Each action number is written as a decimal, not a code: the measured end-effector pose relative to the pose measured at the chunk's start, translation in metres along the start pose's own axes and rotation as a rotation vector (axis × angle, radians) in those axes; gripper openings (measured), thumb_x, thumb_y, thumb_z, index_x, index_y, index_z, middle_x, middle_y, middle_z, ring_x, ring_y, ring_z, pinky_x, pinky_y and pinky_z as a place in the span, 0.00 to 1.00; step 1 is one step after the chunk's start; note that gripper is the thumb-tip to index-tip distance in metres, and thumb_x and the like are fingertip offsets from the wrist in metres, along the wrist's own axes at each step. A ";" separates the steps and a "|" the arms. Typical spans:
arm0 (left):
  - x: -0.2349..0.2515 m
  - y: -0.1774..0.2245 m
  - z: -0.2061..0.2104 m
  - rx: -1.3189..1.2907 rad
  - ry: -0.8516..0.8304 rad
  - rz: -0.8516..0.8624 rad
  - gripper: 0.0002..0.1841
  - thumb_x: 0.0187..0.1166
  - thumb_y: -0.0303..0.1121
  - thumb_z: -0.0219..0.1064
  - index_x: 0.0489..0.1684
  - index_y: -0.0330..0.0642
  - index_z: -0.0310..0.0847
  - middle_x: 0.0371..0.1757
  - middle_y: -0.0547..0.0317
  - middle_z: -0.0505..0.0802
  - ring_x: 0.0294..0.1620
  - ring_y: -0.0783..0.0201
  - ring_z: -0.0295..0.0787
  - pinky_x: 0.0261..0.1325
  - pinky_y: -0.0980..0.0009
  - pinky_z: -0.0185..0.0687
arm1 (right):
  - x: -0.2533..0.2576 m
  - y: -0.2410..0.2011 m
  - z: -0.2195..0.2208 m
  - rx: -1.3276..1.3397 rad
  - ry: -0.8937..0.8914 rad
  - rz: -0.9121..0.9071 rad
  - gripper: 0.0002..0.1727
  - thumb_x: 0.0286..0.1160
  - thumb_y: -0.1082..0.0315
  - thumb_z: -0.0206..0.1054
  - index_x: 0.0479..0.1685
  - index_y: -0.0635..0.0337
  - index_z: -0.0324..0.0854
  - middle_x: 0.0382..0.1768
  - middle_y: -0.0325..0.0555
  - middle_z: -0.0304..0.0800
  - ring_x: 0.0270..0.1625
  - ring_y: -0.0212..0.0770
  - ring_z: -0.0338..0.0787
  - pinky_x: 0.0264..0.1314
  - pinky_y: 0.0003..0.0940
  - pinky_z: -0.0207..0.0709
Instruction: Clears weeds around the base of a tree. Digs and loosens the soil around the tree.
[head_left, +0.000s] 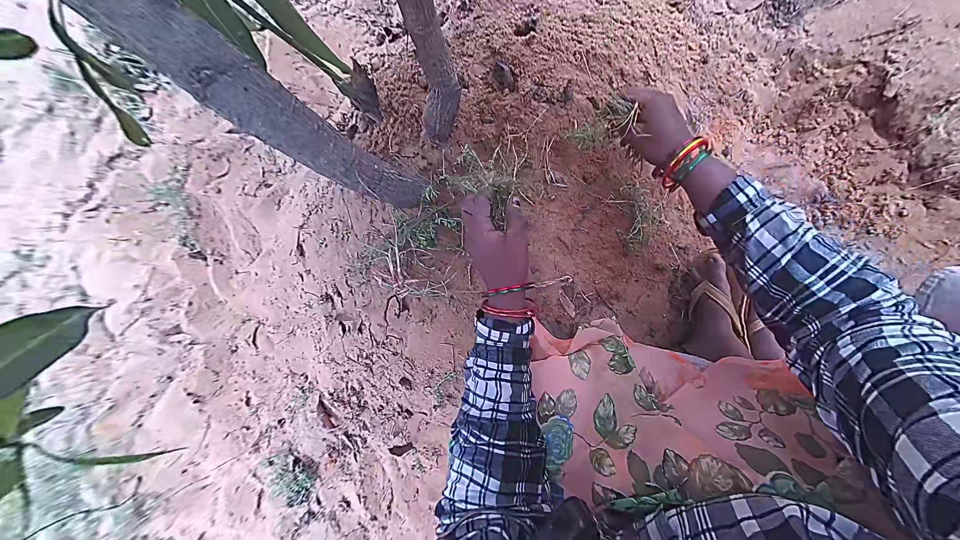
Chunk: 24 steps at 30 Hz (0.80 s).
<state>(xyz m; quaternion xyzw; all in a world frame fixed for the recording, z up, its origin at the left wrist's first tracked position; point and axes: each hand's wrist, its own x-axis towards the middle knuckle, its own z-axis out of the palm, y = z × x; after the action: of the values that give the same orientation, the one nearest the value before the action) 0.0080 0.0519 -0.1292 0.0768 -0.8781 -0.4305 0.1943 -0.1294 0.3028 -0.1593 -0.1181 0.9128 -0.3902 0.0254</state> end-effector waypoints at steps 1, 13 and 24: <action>-0.001 0.000 0.003 0.017 -0.027 0.018 0.21 0.83 0.35 0.66 0.67 0.28 0.82 0.71 0.33 0.84 0.75 0.51 0.79 0.80 0.60 0.70 | -0.001 -0.011 0.010 0.009 -0.031 -0.031 0.27 0.76 0.76 0.67 0.78 0.67 0.76 0.64 0.68 0.89 0.66 0.64 0.90 0.74 0.60 0.78; 0.004 0.013 -0.002 0.173 -0.529 -0.211 0.24 0.82 0.31 0.68 0.77 0.33 0.77 0.75 0.36 0.83 0.79 0.44 0.78 0.82 0.46 0.68 | 0.028 -0.101 0.024 -0.296 -0.111 -0.004 0.34 0.80 0.75 0.61 0.89 0.58 0.65 0.69 0.72 0.84 0.69 0.77 0.84 0.66 0.77 0.74; 0.010 0.008 -0.012 0.420 -0.357 -0.247 0.31 0.79 0.28 0.68 0.86 0.48 0.71 0.88 0.33 0.67 0.85 0.32 0.67 0.83 0.41 0.66 | 0.035 -0.098 0.066 -0.344 -0.257 -0.037 0.45 0.64 0.78 0.75 0.89 0.44 0.69 0.88 0.61 0.63 0.81 0.80 0.68 0.66 0.82 0.72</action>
<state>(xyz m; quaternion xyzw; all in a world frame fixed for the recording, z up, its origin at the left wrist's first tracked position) 0.0039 0.0447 -0.1133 0.1449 -0.9521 -0.2667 -0.0371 -0.1354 0.1822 -0.1326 -0.1863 0.9529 -0.2105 0.1139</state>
